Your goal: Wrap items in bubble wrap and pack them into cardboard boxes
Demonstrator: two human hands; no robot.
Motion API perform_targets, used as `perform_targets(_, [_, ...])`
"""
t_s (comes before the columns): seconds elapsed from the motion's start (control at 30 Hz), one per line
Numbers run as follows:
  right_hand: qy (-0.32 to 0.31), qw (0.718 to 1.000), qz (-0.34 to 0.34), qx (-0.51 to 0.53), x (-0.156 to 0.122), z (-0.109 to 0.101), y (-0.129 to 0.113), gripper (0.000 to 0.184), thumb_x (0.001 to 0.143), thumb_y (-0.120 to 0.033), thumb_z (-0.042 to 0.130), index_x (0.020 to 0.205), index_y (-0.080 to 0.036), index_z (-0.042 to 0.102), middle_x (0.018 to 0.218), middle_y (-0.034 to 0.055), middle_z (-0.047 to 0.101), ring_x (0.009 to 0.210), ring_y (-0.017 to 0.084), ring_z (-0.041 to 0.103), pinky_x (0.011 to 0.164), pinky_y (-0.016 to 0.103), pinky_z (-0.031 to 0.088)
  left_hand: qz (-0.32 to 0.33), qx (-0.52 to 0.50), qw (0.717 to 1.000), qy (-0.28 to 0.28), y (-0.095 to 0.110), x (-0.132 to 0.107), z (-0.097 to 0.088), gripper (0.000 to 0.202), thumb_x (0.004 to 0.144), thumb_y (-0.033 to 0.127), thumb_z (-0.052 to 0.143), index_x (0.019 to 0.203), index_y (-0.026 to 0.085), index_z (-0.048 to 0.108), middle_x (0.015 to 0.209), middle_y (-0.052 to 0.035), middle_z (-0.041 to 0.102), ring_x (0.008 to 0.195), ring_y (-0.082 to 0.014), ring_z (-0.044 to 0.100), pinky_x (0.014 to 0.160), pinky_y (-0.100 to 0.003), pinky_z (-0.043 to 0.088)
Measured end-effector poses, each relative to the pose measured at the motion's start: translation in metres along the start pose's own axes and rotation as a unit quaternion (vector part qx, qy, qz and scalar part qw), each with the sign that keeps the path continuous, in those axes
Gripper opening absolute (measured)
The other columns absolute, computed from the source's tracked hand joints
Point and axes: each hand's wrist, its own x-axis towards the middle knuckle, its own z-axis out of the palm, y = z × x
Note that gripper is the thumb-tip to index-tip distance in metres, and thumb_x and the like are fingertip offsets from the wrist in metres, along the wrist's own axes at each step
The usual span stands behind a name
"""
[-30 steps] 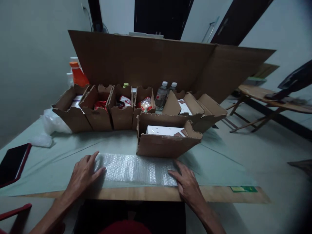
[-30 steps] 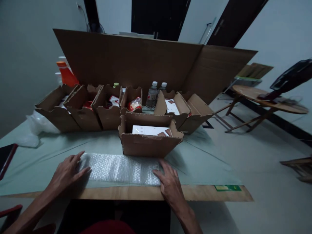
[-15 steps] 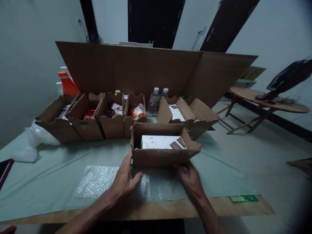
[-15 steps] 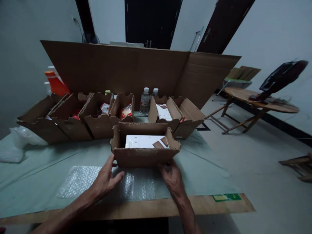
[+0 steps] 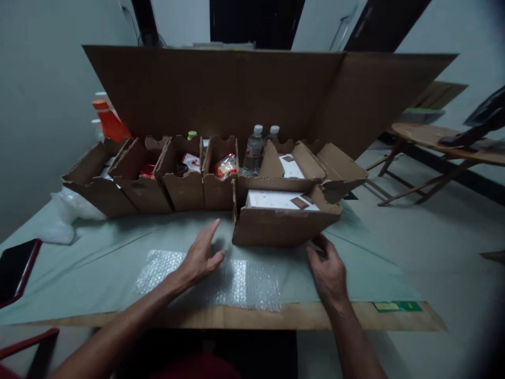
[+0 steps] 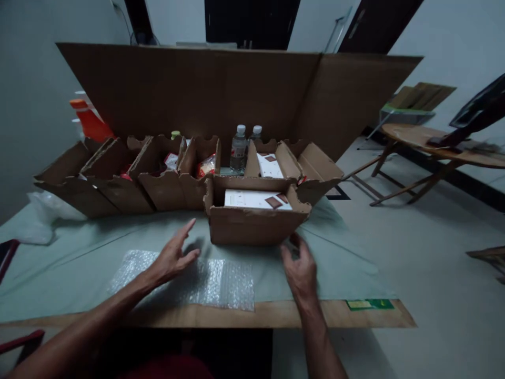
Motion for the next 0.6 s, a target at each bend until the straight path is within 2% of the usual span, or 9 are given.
perform_targets(0.07, [0.041,0.997,-0.045,-0.038,-0.023,-0.013,-0.005,0.040,0.090,-0.042,0.056,0.120,-0.016,0.065,0.120,0.0140,0.071,0.110,0.027,0.066,0.099,0.046,0.050,-0.010,0.070,0.997,0.016,-0.010,-0.029,-0.031,0.058,0.090,0.028,0.058,0.146,0.024,0.045,0.144,-0.0137,0.054,0.133,-0.0304,0.052,0.110,-0.051,0.045])
perform_targets(0.13, [0.035,0.990,-0.118,-0.063,-0.049,-0.016,-0.022,0.030,0.094,-0.034,0.055,0.116,-0.019,0.068,0.118,0.0111,0.072,0.112,0.026,0.066,0.101,0.047,0.049,-0.025,0.134,0.990,0.041,-0.012,-0.059,-0.053,0.045,0.091,0.029,0.056,0.136,0.025,0.055,0.138,-0.0121,0.059,0.128,-0.0300,0.055,0.108,-0.051,0.047])
perform_targets(0.23, [-0.097,0.964,-0.243,-0.051,-0.085,0.015,-0.070,0.026,0.096,-0.021,0.052,0.118,-0.023,0.067,0.122,0.0091,0.071,0.115,0.024,0.064,0.101,0.043,0.050,-0.010,0.171,0.985,0.034,-0.002,-0.088,-0.056,0.037,0.092,0.026,0.055,0.128,0.025,0.061,0.137,-0.0108,0.060,0.130,-0.0305,0.053,0.107,-0.051,0.047])
perform_targets(0.3, [-0.225,0.923,-0.309,-0.044,-0.105,0.052,-0.101,0.030,0.097,-0.017,0.051,0.121,-0.023,0.067,0.128,0.0091,0.068,0.122,0.024,0.061,0.103,0.043,0.048,0.014,0.168,0.986,-0.001,0.005,-0.095,-0.045,0.036,0.091,0.022,0.055,0.127,0.024,0.062,0.136,-0.0107,0.061,0.131,-0.0302,0.052,0.108,-0.051,0.046])
perform_targets(0.37, [-0.317,0.879,-0.353,-0.048,-0.119,0.085,-0.117,0.029,0.096,-0.018,0.054,0.122,-0.022,0.067,0.136,0.0086,0.065,0.126,0.025,0.058,0.104,0.043,0.047,0.021,0.158,0.986,-0.040,0.004,-0.096,-0.037,0.036,0.089,0.019,0.055,0.124,0.023,0.064,0.130,-0.0108,0.065,0.125,-0.0299,0.056,0.106,-0.052,0.047])
perform_targets(0.43, [-0.353,0.852,-0.380,-0.065,-0.124,0.097,-0.110,0.030,0.096,-0.022,0.056,0.124,-0.022,0.066,0.139,0.0081,0.063,0.129,0.025,0.055,0.105,0.044,0.045,0.011,0.129,0.989,-0.067,-0.006,-0.096,-0.038,0.034,0.088,0.018,0.056,0.120,0.022,0.066,0.126,-0.0108,0.068,0.121,-0.0297,0.059,0.105,-0.053,0.048])
perform_targets(0.47, [-0.349,0.851,-0.385,-0.080,-0.123,0.094,-0.098,0.030,0.097,-0.023,0.054,0.125,-0.021,0.065,0.139,0.0082,0.063,0.130,0.026,0.055,0.105,0.045,0.045,0.003,0.102,0.992,-0.078,-0.012,-0.097,-0.041,0.033,0.088,0.019,0.056,0.120,0.022,0.067,0.128,-0.0110,0.067,0.121,-0.0294,0.059,0.105,-0.053,0.048])
perform_targets(0.53, [-0.302,0.871,-0.366,-0.124,-0.115,0.069,-0.063,0.032,0.100,-0.026,0.048,0.126,-0.021,0.065,0.136,0.0094,0.065,0.128,0.027,0.057,0.103,0.048,0.044,-0.009,0.034,0.995,-0.091,-0.025,-0.102,-0.052,0.032,0.091,0.023,0.056,0.121,0.022,0.066,0.133,-0.0113,0.065,0.127,-0.0280,0.057,0.107,-0.050,0.048])
perform_targets(0.6, [-0.224,0.906,-0.312,-0.177,-0.101,0.034,-0.029,0.033,0.102,-0.031,0.042,0.117,-0.020,0.069,0.127,0.0104,0.070,0.120,0.028,0.062,0.097,0.048,0.046,-0.013,-0.019,0.995,-0.099,-0.033,-0.106,-0.060,0.032,0.093,0.027,0.055,0.123,0.022,0.065,0.135,-0.0112,0.064,0.131,-0.0269,0.055,0.110,-0.048,0.047])
